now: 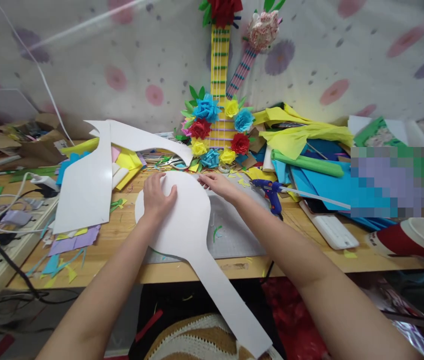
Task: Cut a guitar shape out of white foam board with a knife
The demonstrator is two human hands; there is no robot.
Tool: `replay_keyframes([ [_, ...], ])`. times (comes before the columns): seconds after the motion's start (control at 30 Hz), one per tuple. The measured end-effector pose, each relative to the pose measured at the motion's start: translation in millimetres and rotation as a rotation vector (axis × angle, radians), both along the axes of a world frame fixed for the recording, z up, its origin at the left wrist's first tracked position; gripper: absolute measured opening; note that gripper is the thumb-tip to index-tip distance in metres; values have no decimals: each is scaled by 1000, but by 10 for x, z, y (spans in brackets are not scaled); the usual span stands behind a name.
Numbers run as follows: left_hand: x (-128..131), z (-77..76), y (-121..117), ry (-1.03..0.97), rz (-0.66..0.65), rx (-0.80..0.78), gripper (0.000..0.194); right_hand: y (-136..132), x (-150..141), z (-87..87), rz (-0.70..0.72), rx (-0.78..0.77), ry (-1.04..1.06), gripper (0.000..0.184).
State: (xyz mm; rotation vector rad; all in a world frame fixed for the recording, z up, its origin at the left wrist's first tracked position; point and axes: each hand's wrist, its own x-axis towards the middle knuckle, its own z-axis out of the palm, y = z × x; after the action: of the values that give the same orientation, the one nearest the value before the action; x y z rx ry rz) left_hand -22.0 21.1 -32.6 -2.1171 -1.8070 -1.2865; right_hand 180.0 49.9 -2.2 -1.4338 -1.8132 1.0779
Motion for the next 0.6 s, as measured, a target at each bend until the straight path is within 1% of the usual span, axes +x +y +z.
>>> replay_keyframes([
  [0.07, 12, 20, -8, 1, -10, 7, 38, 10, -49, 63, 10, -5, 92, 32],
  [0.17, 25, 16, -5, 10, -27, 16, 37, 58, -95, 108, 8, 7, 91, 22],
  [0.23, 26, 3, 2, 13, -31, 12, 36, 112, -103, 105, 26, 29, 37, 20],
  [0.3, 18, -11, 11, 17, -31, -3, 37, 169, -94, 92, 27, 83, -43, 21],
  [0.37, 6, -27, 21, 25, -28, -14, 37, 217, -73, 85, -15, 140, -138, 20],
  [0.43, -3, -41, 31, 32, -22, -17, 37, 246, -49, 89, -57, 164, -201, 18],
  [0.5, -4, -49, 38, 35, -16, -17, 37, 252, -35, 103, -62, 147, -198, 15],
  [0.6, 12, -45, 36, 43, -20, -22, 36, 233, -46, 126, 8, 88, -130, 18],
])
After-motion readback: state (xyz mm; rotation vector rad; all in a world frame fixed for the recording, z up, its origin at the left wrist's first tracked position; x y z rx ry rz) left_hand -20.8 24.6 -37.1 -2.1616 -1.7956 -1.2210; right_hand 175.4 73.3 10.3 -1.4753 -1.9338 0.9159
